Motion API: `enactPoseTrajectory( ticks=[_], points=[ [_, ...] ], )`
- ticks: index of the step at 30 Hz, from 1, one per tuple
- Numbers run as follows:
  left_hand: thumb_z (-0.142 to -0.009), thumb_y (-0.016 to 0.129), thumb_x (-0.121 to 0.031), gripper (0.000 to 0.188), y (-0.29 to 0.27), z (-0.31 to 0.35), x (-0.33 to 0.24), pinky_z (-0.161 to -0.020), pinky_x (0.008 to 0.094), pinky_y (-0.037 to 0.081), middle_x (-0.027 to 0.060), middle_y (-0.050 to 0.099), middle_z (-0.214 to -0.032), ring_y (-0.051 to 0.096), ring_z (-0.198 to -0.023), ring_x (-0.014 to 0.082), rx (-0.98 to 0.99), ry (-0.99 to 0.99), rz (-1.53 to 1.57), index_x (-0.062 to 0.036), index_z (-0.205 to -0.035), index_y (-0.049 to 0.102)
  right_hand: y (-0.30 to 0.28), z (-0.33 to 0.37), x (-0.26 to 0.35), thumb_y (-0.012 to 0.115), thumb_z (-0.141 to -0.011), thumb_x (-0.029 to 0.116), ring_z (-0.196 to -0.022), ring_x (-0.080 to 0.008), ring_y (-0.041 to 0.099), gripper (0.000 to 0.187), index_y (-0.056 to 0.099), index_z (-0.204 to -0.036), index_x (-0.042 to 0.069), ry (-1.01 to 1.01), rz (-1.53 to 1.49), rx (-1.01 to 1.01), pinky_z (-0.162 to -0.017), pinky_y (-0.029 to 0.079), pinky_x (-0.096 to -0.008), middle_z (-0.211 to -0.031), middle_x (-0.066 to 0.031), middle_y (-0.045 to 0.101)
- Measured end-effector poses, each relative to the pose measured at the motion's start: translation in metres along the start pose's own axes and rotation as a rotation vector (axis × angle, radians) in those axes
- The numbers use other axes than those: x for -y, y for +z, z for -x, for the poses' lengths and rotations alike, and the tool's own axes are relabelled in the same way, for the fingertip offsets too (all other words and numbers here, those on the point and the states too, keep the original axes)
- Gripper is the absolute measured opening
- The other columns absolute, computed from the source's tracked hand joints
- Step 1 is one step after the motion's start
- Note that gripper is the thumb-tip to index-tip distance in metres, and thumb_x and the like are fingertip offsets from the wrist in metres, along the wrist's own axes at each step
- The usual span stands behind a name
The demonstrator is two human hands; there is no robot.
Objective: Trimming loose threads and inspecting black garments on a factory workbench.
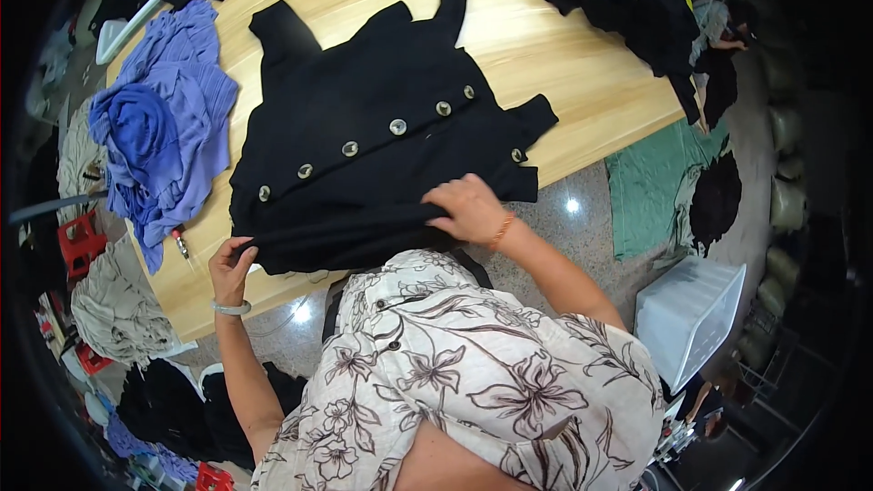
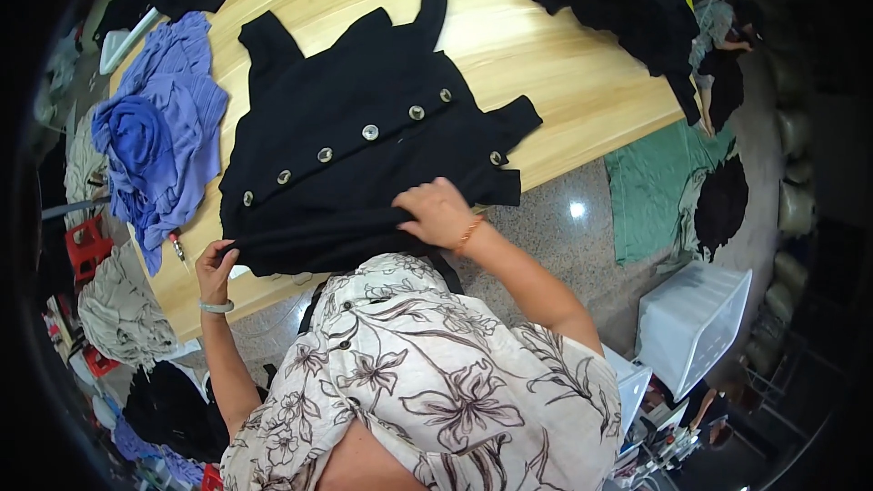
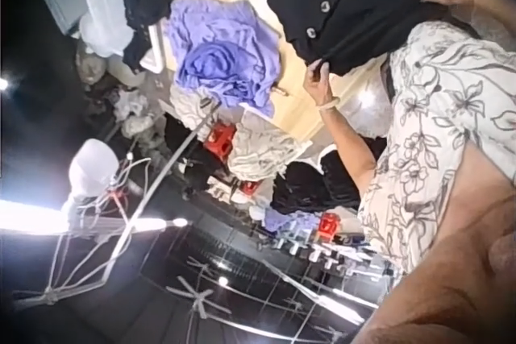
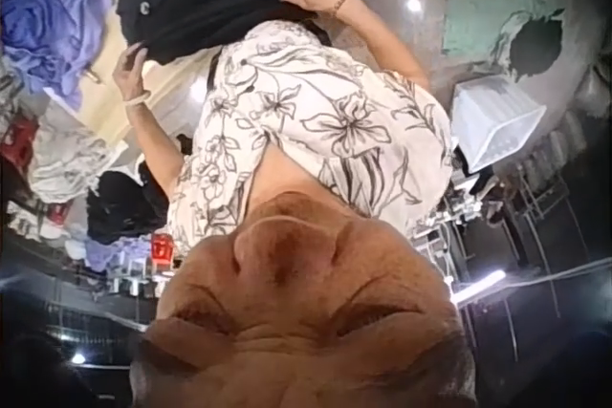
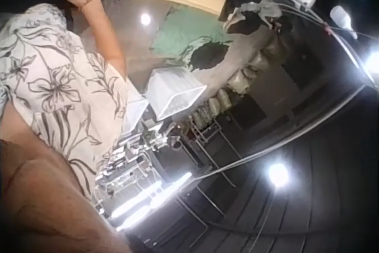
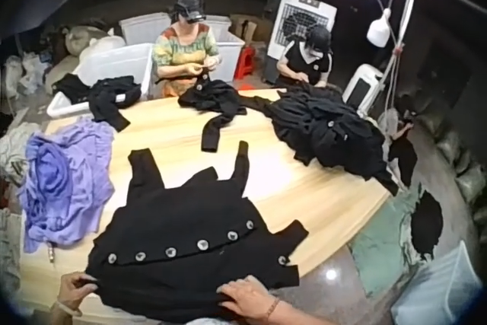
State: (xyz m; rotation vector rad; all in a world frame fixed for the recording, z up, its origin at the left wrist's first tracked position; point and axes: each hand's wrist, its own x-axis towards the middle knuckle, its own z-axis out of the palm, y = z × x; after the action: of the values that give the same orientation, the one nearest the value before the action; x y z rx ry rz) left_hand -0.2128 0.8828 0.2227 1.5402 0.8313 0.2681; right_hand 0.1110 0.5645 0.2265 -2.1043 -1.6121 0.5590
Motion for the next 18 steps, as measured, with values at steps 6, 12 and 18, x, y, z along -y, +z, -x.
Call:
enactPoseTrajectory(
  ticks=[6,12,18],
  points=[
    [-0.083,0.070,-0.004,0.015,0.016,-0.005,0.001,-0.070,0.0181,0.045,-0.0022,0.064,-0.086,0.056,-0.078,0.0041,-0.023,-0.055,-0.055,-0.0015,-0.098,0.067,-0.081,0.024,-0.032,0.064,-0.081,0.017,-0.071,-0.0238,0.062,0.028,0.061,-0.108,0.011,0.310,-0.271,-0.001,-0.065,0.050,-0.0339,-0.078,-0.0090,0.063],
    [-0.086,0.069,-0.010,0.014,0.040,-0.035,0.013,-0.062,0.0164,0.040,-0.0071,0.060,-0.081,0.049,-0.069,0.0007,-0.045,0.004,-0.023,-0.0026,-0.098,0.067,-0.113,-0.005,-0.069,0.065,-0.087,0.022,-0.051,-0.0219,0.054,0.024,0.062,-0.073,0.003,0.284,0.004,-0.254,-0.051,0.043,-0.0321,-0.060,-0.0111,0.058],
    [-0.086,0.069,-0.008,0.016,0.038,-0.042,0.022,-0.076,0.0188,0.046,-0.0020,0.064,-0.088,0.058,-0.081,0.0047,-0.093,-0.022,0.067,-0.0004,-0.100,0.065,-0.091,-0.027,-0.076,0.071,-0.081,0.038,-0.061,-0.0269,0.062,0.031,0.063,-0.077,0.007,0.355,-0.024,-0.157,-0.056,0.047,-0.0347,-0.067,-0.0099,0.062]
  ],
)
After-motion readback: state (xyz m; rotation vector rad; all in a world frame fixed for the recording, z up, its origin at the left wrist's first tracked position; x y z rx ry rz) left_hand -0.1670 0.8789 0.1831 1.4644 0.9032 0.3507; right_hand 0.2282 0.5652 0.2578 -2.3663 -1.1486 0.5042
